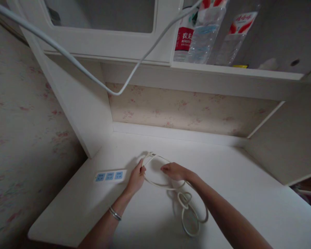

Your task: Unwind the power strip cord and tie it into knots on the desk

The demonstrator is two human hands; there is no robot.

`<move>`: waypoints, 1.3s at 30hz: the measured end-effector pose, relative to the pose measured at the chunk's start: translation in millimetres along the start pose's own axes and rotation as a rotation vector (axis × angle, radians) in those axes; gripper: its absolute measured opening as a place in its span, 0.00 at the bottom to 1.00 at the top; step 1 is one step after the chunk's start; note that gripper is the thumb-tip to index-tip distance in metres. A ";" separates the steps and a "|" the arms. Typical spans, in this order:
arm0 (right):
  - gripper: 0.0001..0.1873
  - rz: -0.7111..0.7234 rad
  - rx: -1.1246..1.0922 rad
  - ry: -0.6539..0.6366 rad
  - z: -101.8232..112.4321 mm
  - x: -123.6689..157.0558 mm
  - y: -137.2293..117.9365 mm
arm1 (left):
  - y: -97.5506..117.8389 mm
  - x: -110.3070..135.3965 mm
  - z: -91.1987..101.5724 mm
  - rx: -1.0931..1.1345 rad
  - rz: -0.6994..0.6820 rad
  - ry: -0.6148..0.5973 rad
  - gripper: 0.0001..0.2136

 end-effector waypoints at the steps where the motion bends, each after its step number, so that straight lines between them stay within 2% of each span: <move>1: 0.12 0.004 0.010 -0.023 -6.5 -13.1 -0.1 | -0.6 1.9 0.3 -0.013 0.011 0.000 0.24; 2: 0.13 0.003 0.016 -0.022 -12.0 -24.9 0.6 | -1.0 3.8 0.8 -0.026 0.019 0.000 0.25; 5: 0.26 -0.022 0.041 0.047 -21.2 -50.1 5.6 | -1.3 8.3 3.4 -0.027 0.030 0.014 0.25; 8: 0.35 -0.045 0.053 0.162 -16.3 -59.4 8.4 | -1.5 9.8 4.7 -0.029 0.034 -0.004 0.25; 10: 0.31 -0.037 0.057 0.236 -8.8 -60.1 5.2 | -1.5 9.8 4.4 -0.037 0.030 -0.034 0.24; 14: 0.14 0.008 0.076 0.307 -0.6 -57.8 -12.4 | -0.3 9.9 4.4 -0.035 0.023 -0.040 0.23; 19: 0.13 0.152 0.088 0.273 -6.0 -54.2 -38.3 | 2.3 10.1 6.2 0.063 0.067 0.006 0.27; 22: 0.22 0.241 0.066 0.242 -9.1 -52.8 -48.8 | 5.2 9.2 6.2 0.137 0.080 -0.034 0.27; 26: 0.13 0.306 -0.016 0.116 -17.7 -52.7 -59.7 | 8.2 8.9 7.1 0.188 0.043 -0.100 0.25; 30: 0.14 0.296 -0.067 0.010 -17.1 -47.1 -62.9 | 10.3 14.6 5.5 0.101 0.016 -0.133 0.22; 32: 0.17 0.257 -0.052 -0.037 -6.8 -40.6 -55.1 | 14.4 18.7 3.3 0.007 -0.015 -0.158 0.19; 34: 0.23 0.169 0.011 -0.024 14.3 -31.0 -35.1 | 19.6 21.4 2.3 -0.097 -0.061 -0.182 0.17; 36: 0.28 0.060 0.107 0.069 45.1 -16.1 -4.3 | 22.9 20.7 4.3 -0.205 -0.103 -0.185 0.18; 39: 0.27 -0.091 0.230 0.171 88.4 18.3 53.0 | 22.3 12.9 10.5 -0.346 -0.135 -0.173 0.18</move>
Point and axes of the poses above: each hand's wrist, its own x-axis away from the middle knuckle, its own z-axis out of the back of the hand, y = z × x, the point moved 6 cm from there along -x, towards the middle knuckle, and after that the axes turned 11 degrees about x, right-handed, at the moved point
